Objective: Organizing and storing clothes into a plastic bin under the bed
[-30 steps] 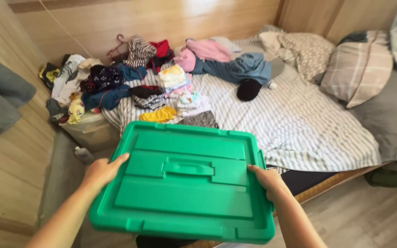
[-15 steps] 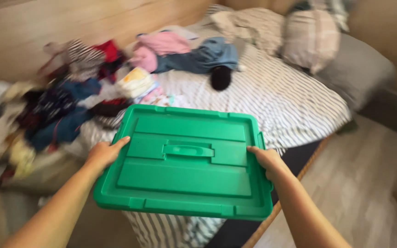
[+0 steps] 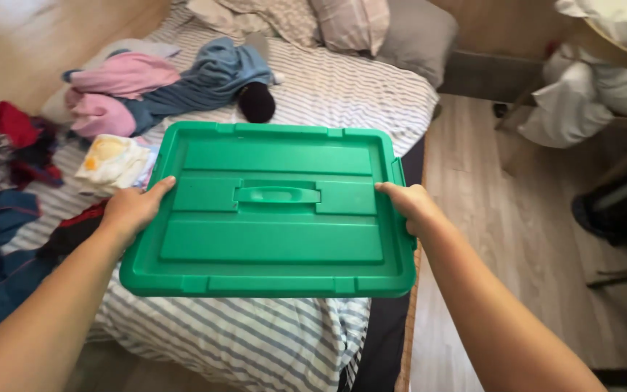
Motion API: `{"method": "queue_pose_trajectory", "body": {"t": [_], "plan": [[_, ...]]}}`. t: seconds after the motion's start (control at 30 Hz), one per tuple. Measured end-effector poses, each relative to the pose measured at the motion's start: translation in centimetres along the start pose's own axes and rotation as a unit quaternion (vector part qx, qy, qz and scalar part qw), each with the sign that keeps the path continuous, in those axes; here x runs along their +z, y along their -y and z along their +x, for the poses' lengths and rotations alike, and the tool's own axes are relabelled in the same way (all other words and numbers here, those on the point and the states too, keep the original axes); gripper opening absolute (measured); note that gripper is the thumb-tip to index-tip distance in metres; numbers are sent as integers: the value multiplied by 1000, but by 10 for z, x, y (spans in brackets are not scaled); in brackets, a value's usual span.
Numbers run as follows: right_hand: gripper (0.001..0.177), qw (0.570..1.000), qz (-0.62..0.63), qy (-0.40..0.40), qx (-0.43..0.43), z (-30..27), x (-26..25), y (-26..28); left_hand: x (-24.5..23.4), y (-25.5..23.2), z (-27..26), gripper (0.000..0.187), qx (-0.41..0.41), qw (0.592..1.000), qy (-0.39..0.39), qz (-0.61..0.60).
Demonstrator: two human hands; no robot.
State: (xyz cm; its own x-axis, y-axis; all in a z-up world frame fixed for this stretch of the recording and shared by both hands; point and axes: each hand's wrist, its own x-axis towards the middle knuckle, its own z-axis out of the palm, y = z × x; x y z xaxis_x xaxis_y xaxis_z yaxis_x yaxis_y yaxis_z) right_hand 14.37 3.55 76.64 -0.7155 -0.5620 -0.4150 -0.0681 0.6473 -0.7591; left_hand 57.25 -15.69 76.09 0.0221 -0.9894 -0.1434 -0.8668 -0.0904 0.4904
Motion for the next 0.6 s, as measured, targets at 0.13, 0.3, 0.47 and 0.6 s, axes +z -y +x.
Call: {"method": "queue_pose_trajectory", "body": {"t": [0.13,0.3,0.47,0.6], "plan": [[96,999,43,-17,20,-5,1,-25,21,-9,-12,108,-31,996,43,-78],[94,999,-2,-34,39,55,46,-111,56,-25,-40,98,-100,980,122,-120],[90,991,-83,-32,105,28,72,-141,135,59,46,88,-105,983,110,-105],[82,985,-33,-5,167,7,87,-156,165,92,65,80,-158,977,142,-13]]}}
